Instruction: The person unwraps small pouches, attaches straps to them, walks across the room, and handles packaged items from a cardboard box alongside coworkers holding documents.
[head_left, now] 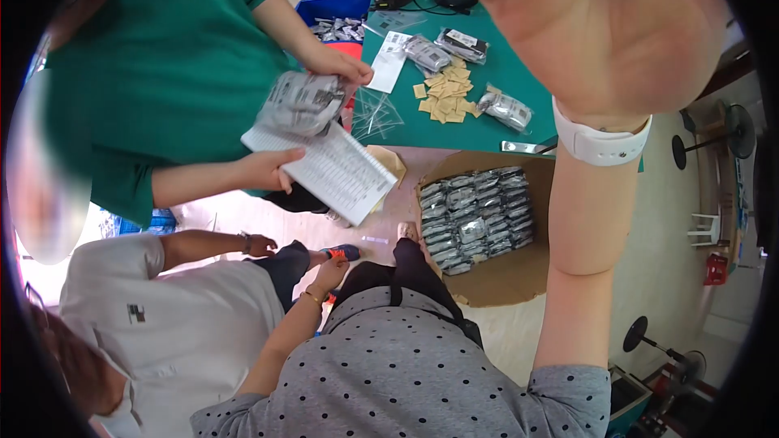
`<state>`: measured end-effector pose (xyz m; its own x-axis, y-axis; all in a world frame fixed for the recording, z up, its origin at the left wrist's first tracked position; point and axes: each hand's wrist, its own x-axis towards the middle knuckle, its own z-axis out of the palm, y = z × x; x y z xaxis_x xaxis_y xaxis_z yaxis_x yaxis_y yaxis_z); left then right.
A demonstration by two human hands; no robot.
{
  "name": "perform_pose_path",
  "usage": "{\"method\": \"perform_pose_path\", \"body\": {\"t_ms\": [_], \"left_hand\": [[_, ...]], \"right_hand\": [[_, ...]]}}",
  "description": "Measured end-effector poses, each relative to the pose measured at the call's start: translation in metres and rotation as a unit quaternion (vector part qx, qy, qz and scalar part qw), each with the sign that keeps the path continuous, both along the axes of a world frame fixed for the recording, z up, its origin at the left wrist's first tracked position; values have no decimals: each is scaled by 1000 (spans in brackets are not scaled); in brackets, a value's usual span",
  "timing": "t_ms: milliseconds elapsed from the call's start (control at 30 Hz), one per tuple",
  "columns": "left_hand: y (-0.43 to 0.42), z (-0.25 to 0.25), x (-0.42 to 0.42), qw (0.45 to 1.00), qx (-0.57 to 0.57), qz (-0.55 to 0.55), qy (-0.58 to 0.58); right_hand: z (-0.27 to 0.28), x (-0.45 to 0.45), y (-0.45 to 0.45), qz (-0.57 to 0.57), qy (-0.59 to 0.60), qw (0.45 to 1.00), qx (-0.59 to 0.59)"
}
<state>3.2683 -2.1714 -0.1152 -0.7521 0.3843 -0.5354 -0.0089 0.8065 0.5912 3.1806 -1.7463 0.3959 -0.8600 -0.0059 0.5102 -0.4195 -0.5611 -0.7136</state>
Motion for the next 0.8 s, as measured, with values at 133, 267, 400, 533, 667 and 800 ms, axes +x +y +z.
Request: {"method": "perform_pose_path", "body": {"t_ms": [133,267,400,533,667,800], "left_hand": [[45,-1,-21,998,24,55,-33],[72,27,-30,993,-40,-12,-111],[53,-10,-35,991,-62,-115,-39],[0,-99,-29,967,36,-176,180],[59,14,-43,995,2,73,-64],[55,27,-41,997,-41,25,-61]], "right_hand": [[-15,-35,33,-8,-6,1000,-5],[-30,-48,71,-17,-13,1000,-15],[-74,-50,130,-34,-55,996,-58],[-198,-49,192,-378,-219,872,221],[-407,-40,232,-453,-362,615,535],[-489,-25,208,-351,-367,451,734]]}}
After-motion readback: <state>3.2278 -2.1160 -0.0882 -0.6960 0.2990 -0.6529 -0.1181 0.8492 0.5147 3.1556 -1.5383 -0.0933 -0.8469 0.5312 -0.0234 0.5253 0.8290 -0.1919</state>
